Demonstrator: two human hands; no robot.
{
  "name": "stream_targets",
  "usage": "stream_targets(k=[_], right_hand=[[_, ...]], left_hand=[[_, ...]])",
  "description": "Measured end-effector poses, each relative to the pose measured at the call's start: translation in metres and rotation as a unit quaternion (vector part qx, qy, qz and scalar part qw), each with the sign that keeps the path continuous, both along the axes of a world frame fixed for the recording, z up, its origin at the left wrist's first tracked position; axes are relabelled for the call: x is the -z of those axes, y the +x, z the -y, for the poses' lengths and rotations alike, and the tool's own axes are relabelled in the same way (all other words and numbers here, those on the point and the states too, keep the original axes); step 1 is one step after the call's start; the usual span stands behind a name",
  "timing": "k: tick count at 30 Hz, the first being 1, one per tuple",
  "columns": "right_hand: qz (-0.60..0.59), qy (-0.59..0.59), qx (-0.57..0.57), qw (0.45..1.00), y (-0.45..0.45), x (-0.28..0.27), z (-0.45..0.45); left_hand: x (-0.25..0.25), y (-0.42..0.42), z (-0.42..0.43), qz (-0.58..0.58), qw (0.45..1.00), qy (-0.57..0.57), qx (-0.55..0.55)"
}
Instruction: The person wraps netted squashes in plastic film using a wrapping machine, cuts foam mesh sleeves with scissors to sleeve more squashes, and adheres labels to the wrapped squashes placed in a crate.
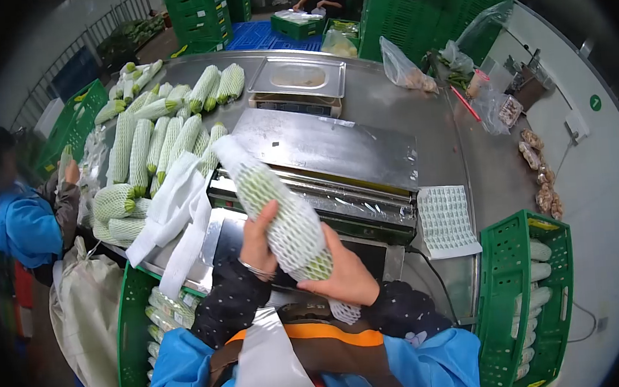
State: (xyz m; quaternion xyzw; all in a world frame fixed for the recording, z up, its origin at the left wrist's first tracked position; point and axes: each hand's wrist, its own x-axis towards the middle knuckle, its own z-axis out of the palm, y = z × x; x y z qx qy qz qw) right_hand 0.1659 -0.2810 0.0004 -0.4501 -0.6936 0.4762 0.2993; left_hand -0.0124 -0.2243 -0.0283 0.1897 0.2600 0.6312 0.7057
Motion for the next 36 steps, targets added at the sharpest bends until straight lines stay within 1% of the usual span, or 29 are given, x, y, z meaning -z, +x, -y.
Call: stream_targets(k=[1, 3, 4, 5, 6, 7, 8, 9, 11, 14, 17, 18, 20, 21, 22, 23, 25, 26, 27, 28, 29, 31, 32, 35, 36], right_hand=[[-0.031, 0.021, 0.008, 0.999, 0.003, 0.0, -0.007], [-0.016, 0.031, -0.013, 0.999, 0.032, -0.015, -0.027], [0.086, 0.125, 0.006, 0.988, 0.052, -0.009, -0.037], [0.135, 0.149, 0.001, 0.979, 0.063, -0.029, -0.045], [0.17, 0.224, 0.001, 0.96, 0.078, -0.029, -0.06], [0.202, 0.239, 0.012, 0.95, 0.084, -0.04, -0.074], [0.243, 0.309, 0.029, 0.919, 0.083, -0.051, -0.088], [0.269, 0.313, 0.032, 0.91, 0.083, -0.06, -0.103], [0.278, 0.349, 0.027, 0.894, 0.079, -0.064, -0.134], [0.331, 0.35, 0.029, 0.876, 0.072, -0.047, -0.171], [0.335, 0.31, 0.025, 0.889, 0.07, -0.022, -0.188], [0.334, 0.273, 0.0, 0.902, 0.071, -0.016, -0.19], [0.3, 0.283, -0.018, 0.911, 0.078, -0.007, -0.198], [0.283, 0.279, -0.028, 0.917, 0.08, -0.002, -0.198], [0.268, 0.294, -0.066, 0.915, 0.086, -0.001, -0.199], [0.277, 0.317, -0.075, 0.904, 0.088, -0.002, -0.196], [0.31, 0.331, -0.066, 0.889, 0.083, -0.009, -0.186], [0.301, 0.342, -0.063, 0.888, 0.085, -0.008, -0.187], [0.292, 0.356, -0.057, 0.886, 0.086, -0.007, -0.191], [0.282, 0.373, -0.049, 0.883, 0.086, -0.007, -0.195], [0.273, 0.335, -0.052, 0.9, 0.087, -0.006, -0.198], [0.256, 0.259, -0.059, 0.929, 0.09, -0.006, -0.204], [0.263, 0.262, -0.054, 0.927, 0.09, -0.007, -0.204], [0.266, 0.242, -0.062, 0.931, 0.1, -0.011, -0.204], [0.257, 0.29, -0.038, 0.921, 0.104, -0.009, -0.201]], left_hand=[[0.001, 0.004, 0.002, -0.024, 1.0, 0.014, 0.009], [-0.017, -0.003, -0.006, -0.004, 1.0, -0.012, -0.005], [-0.03, -0.016, -0.011, -0.124, 0.986, 0.073, -0.08], [-0.028, -0.033, -0.025, -0.386, 0.879, 0.196, -0.202], [-0.053, -0.047, -0.031, -0.575, 0.672, 0.317, -0.342], [-0.08, -0.05, -0.04, -0.631, 0.596, 0.398, -0.297], [-0.097, -0.05, -0.052, -0.675, 0.511, 0.471, -0.246], [-0.105, -0.039, -0.068, -0.706, 0.476, 0.48, -0.211], [-0.107, -0.022, -0.107, -0.774, 0.39, 0.481, -0.134], [-0.068, -0.011, -0.166, -0.812, 0.368, 0.448, -0.062], [-0.045, -0.011, -0.189, -0.84, 0.394, 0.362, 0.087], [-0.037, -0.013, -0.196, -0.834, 0.407, 0.355, 0.112], [-0.015, -0.018, -0.2, -0.818, 0.431, 0.337, 0.179], [-0.014, -0.019, -0.19, -0.817, 0.427, 0.365, 0.127], [-0.015, -0.02, -0.182, -0.817, 0.421, 0.379, 0.111], [-0.018, -0.022, -0.176, -0.815, 0.414, 0.393, 0.097], [-0.013, -0.026, -0.178, -0.785, 0.44, 0.428, 0.083], [-0.009, -0.027, -0.18, -0.774, 0.431, 0.462, 0.036], [-0.007, -0.029, -0.182, -0.765, 0.424, 0.484, 0.024], [-0.007, -0.03, -0.187, -0.76, 0.424, 0.491, 0.032], [-0.007, -0.032, -0.19, -0.754, 0.424, 0.5, 0.039], [-0.009, -0.033, -0.202, -0.741, 0.45, 0.492, 0.08], [-0.009, -0.033, -0.204, -0.734, 0.463, 0.487, 0.1], [-0.015, -0.034, -0.204, -0.738, 0.46, 0.488, 0.071], [-0.02, -0.036, -0.202, -0.732, 0.467, 0.495, 0.039]])
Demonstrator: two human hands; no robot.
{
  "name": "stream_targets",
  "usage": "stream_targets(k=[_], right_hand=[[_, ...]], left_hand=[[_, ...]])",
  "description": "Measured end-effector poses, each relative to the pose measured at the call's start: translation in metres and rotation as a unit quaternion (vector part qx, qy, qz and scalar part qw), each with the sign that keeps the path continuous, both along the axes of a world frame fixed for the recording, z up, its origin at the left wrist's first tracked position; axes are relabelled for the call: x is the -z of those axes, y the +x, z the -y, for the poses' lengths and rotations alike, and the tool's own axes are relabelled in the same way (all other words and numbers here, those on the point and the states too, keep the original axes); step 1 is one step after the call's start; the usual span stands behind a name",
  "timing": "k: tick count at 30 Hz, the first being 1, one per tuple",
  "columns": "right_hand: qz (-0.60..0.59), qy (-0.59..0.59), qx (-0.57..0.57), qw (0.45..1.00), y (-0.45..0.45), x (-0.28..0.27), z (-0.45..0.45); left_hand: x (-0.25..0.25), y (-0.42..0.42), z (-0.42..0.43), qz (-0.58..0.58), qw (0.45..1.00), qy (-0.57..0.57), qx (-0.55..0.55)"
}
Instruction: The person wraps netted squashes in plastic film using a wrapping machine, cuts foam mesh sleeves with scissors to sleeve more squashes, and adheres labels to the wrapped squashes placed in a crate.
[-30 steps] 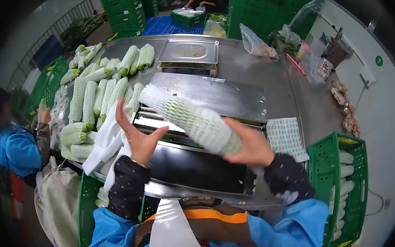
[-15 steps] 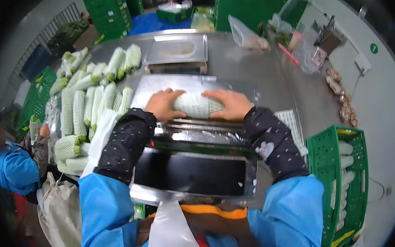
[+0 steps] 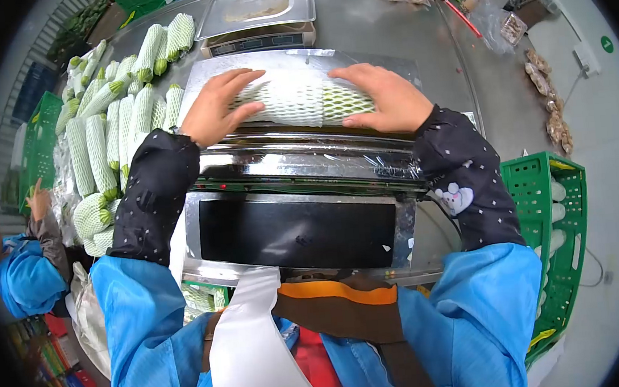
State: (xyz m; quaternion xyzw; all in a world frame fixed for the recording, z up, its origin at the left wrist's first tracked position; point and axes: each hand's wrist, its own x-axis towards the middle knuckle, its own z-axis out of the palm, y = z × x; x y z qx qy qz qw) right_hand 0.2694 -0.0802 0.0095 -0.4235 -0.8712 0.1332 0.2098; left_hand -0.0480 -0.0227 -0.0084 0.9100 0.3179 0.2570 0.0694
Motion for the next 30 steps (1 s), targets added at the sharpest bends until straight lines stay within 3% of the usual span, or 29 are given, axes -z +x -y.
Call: stream_targets(k=[2, 3, 5, 9, 12, 16, 17, 19, 22, 25, 28, 30], right_hand=[[0.003, 0.049, -0.001, 0.999, 0.018, -0.01, 0.019], [0.003, 0.073, -0.001, 0.997, 0.029, -0.017, 0.032], [0.123, 0.063, 0.017, 0.99, 0.058, -0.024, 0.07], [0.147, 0.033, 0.012, 0.989, 0.072, 0.015, 0.105], [0.096, 0.011, 0.039, 0.995, 0.06, 0.036, 0.1], [-0.095, -0.077, 0.106, 0.987, 0.062, 0.052, 0.107], [-0.156, -0.158, 0.146, 0.964, 0.062, 0.047, 0.112], [-0.179, -0.169, 0.154, 0.957, 0.067, 0.045, 0.115], [-0.196, -0.203, 0.167, 0.945, 0.065, 0.049, 0.108], [-0.143, -0.17, 0.144, 0.964, 0.062, 0.047, 0.099], [-0.16, -0.174, 0.15, 0.96, 0.06, 0.049, 0.099], [-0.174, -0.179, 0.148, 0.957, 0.06, 0.054, 0.098]], left_hand=[[-0.006, -0.02, 0.007, 0.045, 0.998, -0.032, 0.038], [-0.013, -0.038, 0.018, -0.005, 0.999, -0.017, 0.035], [-0.024, -0.072, 0.041, -0.12, 0.99, 0.061, 0.043], [-0.002, -0.088, 0.052, -0.219, 0.97, 0.088, 0.055], [0.026, -0.068, 0.04, -0.191, 0.973, 0.097, 0.08], [0.035, -0.071, 0.043, -0.14, 0.987, 0.05, 0.058], [0.044, -0.078, 0.043, -0.089, 0.994, -0.014, 0.056], [0.061, -0.092, 0.053, 0.058, 0.979, -0.196, -0.015], [0.033, -0.097, 0.057, -0.013, 0.999, 0.009, -0.041], [0.013, -0.083, 0.05, -0.084, 0.991, 0.102, 0.023], [0.019, -0.063, 0.044, -0.097, 0.987, 0.062, 0.11], [0.033, -0.06, 0.04, -0.06, 0.993, 0.013, 0.096]])
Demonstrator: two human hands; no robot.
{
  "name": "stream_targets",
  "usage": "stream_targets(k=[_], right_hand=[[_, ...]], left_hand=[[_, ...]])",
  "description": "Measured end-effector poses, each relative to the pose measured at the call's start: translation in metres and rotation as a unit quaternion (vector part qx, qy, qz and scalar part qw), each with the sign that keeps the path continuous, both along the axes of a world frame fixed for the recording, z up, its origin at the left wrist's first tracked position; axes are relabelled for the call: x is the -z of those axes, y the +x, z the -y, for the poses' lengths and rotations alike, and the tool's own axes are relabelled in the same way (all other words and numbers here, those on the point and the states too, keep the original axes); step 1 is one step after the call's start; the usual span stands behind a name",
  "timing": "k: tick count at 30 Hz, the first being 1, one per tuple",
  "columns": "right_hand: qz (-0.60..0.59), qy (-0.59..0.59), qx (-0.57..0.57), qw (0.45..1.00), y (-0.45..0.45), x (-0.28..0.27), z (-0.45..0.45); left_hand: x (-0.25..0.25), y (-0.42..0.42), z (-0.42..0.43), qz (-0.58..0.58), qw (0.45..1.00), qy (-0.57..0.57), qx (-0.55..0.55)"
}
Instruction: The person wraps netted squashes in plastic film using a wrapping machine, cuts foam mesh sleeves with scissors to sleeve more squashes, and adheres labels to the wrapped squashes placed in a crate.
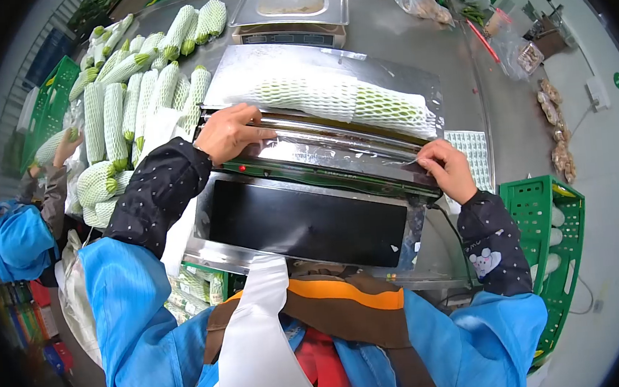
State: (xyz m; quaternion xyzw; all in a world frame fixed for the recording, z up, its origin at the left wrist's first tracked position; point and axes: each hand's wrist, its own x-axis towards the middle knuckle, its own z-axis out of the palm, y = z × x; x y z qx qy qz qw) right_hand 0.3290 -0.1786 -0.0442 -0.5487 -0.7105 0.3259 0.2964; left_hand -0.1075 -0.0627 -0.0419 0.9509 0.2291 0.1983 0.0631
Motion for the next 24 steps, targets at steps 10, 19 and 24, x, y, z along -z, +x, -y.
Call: stream_targets(k=[10, 19, 24], right_hand=[[-0.209, -0.146, 0.05, 0.966, 0.015, -0.052, 0.037], [-0.33, -0.196, 0.057, 0.922, 0.016, -0.079, -0.002], [-0.366, -0.147, 0.075, 0.916, -0.008, -0.061, -0.008]], left_hand=[[-0.008, -0.042, 0.035, 0.332, 0.727, -0.581, -0.153], [-0.024, -0.021, 0.003, 0.48, 0.611, -0.622, -0.099], [-0.027, -0.007, -0.003, 0.414, 0.656, -0.626, -0.079]])
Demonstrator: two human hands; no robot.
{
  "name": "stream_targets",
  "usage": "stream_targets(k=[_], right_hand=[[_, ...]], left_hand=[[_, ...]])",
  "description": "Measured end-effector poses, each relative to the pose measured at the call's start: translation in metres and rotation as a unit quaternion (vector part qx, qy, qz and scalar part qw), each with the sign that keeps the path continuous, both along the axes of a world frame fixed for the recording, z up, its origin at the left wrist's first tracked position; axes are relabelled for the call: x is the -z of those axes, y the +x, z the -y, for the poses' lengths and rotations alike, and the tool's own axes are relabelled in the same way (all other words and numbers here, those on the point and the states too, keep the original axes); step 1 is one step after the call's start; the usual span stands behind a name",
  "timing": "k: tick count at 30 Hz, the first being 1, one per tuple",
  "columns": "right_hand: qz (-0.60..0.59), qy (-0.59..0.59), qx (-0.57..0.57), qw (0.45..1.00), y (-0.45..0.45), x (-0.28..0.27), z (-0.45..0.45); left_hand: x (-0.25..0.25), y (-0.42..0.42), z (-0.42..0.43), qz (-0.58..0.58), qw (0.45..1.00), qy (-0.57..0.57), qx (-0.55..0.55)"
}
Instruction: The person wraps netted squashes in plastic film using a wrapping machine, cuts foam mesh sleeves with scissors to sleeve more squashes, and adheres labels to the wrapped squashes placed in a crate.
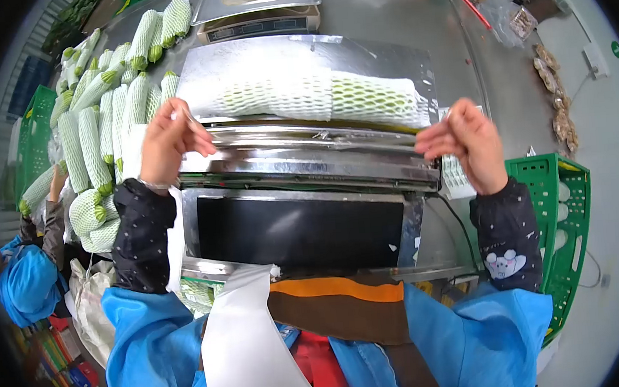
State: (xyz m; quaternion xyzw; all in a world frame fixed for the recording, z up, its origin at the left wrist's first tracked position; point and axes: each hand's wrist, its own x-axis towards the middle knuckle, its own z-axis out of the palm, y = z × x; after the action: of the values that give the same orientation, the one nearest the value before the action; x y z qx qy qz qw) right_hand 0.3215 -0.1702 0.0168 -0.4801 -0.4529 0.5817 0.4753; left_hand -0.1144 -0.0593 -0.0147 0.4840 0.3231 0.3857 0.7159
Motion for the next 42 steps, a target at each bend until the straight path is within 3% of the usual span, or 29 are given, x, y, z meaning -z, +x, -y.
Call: stream_targets(k=[1, 2, 5, 8, 12, 13, 18, 19, 20, 22, 23, 24, 25, 26, 27, 28, 29, 31, 33, 35, 36, 37, 38, 39, 42], right_hand=[[0.023, 0.035, 0.02, 0.999, 0.0, -0.008, -0.002], [0.04, 0.063, 0.055, 0.996, -0.007, -0.021, -0.003], [0.016, 0.135, 0.166, 0.977, 0.01, -0.043, 0.004], [-0.028, 0.127, 0.169, 0.977, 0.013, -0.038, 0.017], [0.115, 0.065, 0.051, 0.99, -0.008, -0.037, 0.047], [0.138, 0.033, 0.056, 0.988, -0.012, -0.037, 0.061], [0.111, 0.187, 0.113, 0.97, 0.0, -0.064, 0.056], [0.062, 0.193, 0.177, 0.963, -0.004, -0.067, 0.035], [0.015, 0.2, 0.239, 0.95, -0.007, -0.071, 0.003], [0.044, 0.199, 0.125, 0.971, 0.019, -0.034, -0.068], [0.094, 0.188, 0.054, 0.976, 0.037, 0.004, -0.105], [0.139, 0.09, 0.034, 0.986, 0.046, 0.041, -0.124], [0.073, 0.018, 0.038, 0.996, 0.047, 0.076, -0.127], [0.32, 0.085, 0.042, 0.943, 0.058, 0.109, -0.132], [0.247, 0.065, 0.082, 0.963, 0.051, 0.097, -0.122], [0.226, -0.045, 0.127, 0.965, 0.043, 0.069, -0.109], [0.24, -0.035, 0.156, 0.958, 0.063, 0.079, -0.107], [0.353, 0.094, 0.117, 0.923, 0.085, 0.069, -0.088], [0.391, 0.176, 0.083, 0.9, 0.044, 0.018, -0.059], [0.458, 0.295, 0.018, 0.838, -0.001, -0.003, -0.049], [0.505, 0.354, -0.014, 0.787, -0.022, -0.01, -0.051], [0.524, 0.367, -0.033, 0.768, -0.033, -0.006, -0.054], [0.542, 0.38, -0.052, 0.748, -0.043, -0.002, -0.058], [0.536, 0.348, -0.057, 0.767, -0.049, 0.017, -0.063], [0.507, 0.312, -0.067, 0.8, -0.041, 0.038, -0.092]], left_hand=[[-0.009, -0.001, -0.006, -0.003, 0.999, 0.034, 0.003], [-0.021, 0.011, -0.006, -0.059, 0.993, 0.045, -0.095], [-0.041, 0.006, -0.015, 0.014, 0.977, 0.097, -0.187], [-0.044, -0.002, -0.002, 0.011, 0.976, 0.084, -0.201], [-0.033, -0.019, 0.035, -0.026, 0.992, 0.058, -0.11], [-0.033, -0.017, 0.055, -0.072, 0.98, 0.032, -0.184], [-0.036, -0.048, 0.052, 0.088, 0.977, 0.085, -0.176], [-0.042, -0.047, 0.029, 0.177, 0.969, 0.094, -0.143], [-0.052, -0.024, 0.004, 0.109, 0.953, 0.094, -0.267], [-0.04, 0.02, -0.06, 0.029, 0.972, 0.157, -0.171], [0.003, 0.025, -0.104, -0.153, 0.935, 0.292, -0.129], [0.04, 0.039, -0.124, -0.007, 0.994, 0.061, -0.094], [0.073, 0.044, -0.135, -0.025, 0.997, 0.003, -0.073], [0.092, 0.051, -0.139, -0.071, 0.993, 0.013, -0.095], [0.107, 0.045, -0.149, -0.24, 0.956, 0.146, -0.087], [0.087, 0.043, -0.133, -0.348, 0.904, 0.239, -0.074], [0.064, 0.042, -0.124, -0.387, 0.9, 0.198, -0.022], [0.039, 0.027, -0.104, -0.222, 0.969, 0.083, -0.069], [0.025, 0.002, -0.115, -0.245, 0.942, 0.145, -0.176], [-0.002, 0.024, -0.074, -0.367, 0.809, 0.434, -0.147], [-0.016, 0.048, -0.05, -0.339, 0.787, 0.51, -0.075], [-0.013, 0.061, -0.04, -0.41, 0.674, 0.614, -0.018], [0.003, 0.071, -0.039, -0.438, 0.654, 0.617, 0.009], [0.012, 0.075, -0.04, -0.48, 0.711, 0.511, 0.046], [0.005, 0.081, -0.056, -0.487, 0.719, 0.494, 0.039]])
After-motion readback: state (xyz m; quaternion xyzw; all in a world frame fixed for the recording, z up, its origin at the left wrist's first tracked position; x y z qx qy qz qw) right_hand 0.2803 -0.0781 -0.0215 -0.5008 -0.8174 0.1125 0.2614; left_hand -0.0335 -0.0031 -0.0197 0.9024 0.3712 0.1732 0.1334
